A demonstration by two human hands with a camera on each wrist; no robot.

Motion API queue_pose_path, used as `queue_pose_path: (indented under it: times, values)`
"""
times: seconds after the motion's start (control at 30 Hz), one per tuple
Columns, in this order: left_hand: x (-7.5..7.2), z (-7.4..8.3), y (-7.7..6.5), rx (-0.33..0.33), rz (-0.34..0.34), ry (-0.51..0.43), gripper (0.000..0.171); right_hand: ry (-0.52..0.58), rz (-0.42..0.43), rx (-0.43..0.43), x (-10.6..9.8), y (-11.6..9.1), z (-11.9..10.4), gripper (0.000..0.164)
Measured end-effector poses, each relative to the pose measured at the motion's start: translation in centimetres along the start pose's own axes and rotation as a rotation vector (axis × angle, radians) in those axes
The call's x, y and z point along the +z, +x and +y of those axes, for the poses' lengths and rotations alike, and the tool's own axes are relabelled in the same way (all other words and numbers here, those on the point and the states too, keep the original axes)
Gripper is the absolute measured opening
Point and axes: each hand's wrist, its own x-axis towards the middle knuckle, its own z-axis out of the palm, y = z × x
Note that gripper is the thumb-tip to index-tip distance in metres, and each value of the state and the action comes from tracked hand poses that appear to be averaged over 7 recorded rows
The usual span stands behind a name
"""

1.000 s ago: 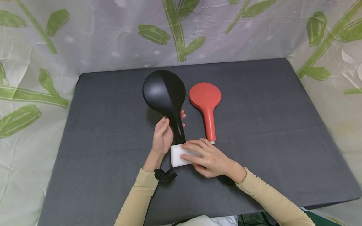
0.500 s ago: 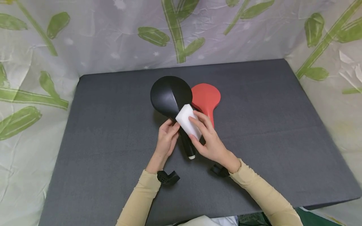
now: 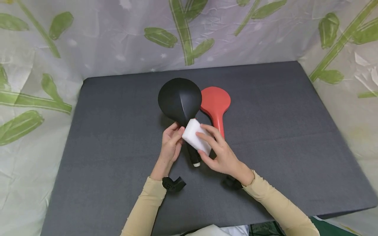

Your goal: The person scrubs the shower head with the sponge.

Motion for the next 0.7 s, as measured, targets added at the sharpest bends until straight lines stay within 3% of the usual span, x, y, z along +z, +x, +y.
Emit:
queue_pose_path:
  times: [0.1,0.2,0.3,0.53,0.6,0.7]
  values:
    - [0.5,-0.3,-0.2,-0.039,0.017,0.007,0.027,0.0,0.08,0.07,-0.1,1.3,0.4,0.043]
    - [0.7,-0.2,-0.2,-0.05,0.017,0.011,0.029,0.008,0.108,0.087,0.0,1.6,0.5,0.043]
    - [0.5,0.2,0.1,-0.023,0.02,0.002,0.03,0.035,0.056,0.044,0.2,0.7,0.2,0.042]
    - [-0.6,1.3,0.9,0.029,-0.008,-0.104,0.038,0.02,-0.138,-0.196,-0.2,-1.8,-0.4,0.035]
    - [-0.6,1.3,1.0,0.025,-0.015,-0.118,0.039,0.032,-0.137,-0.211,-0.2,-1.8,-0.2,0.035]
    - [-0.3,1.2,0.9,-0.004,-0.021,-0.125,0.039,0.07,-0.071,-0.111,-0.1,-1.4,0.2,0.036]
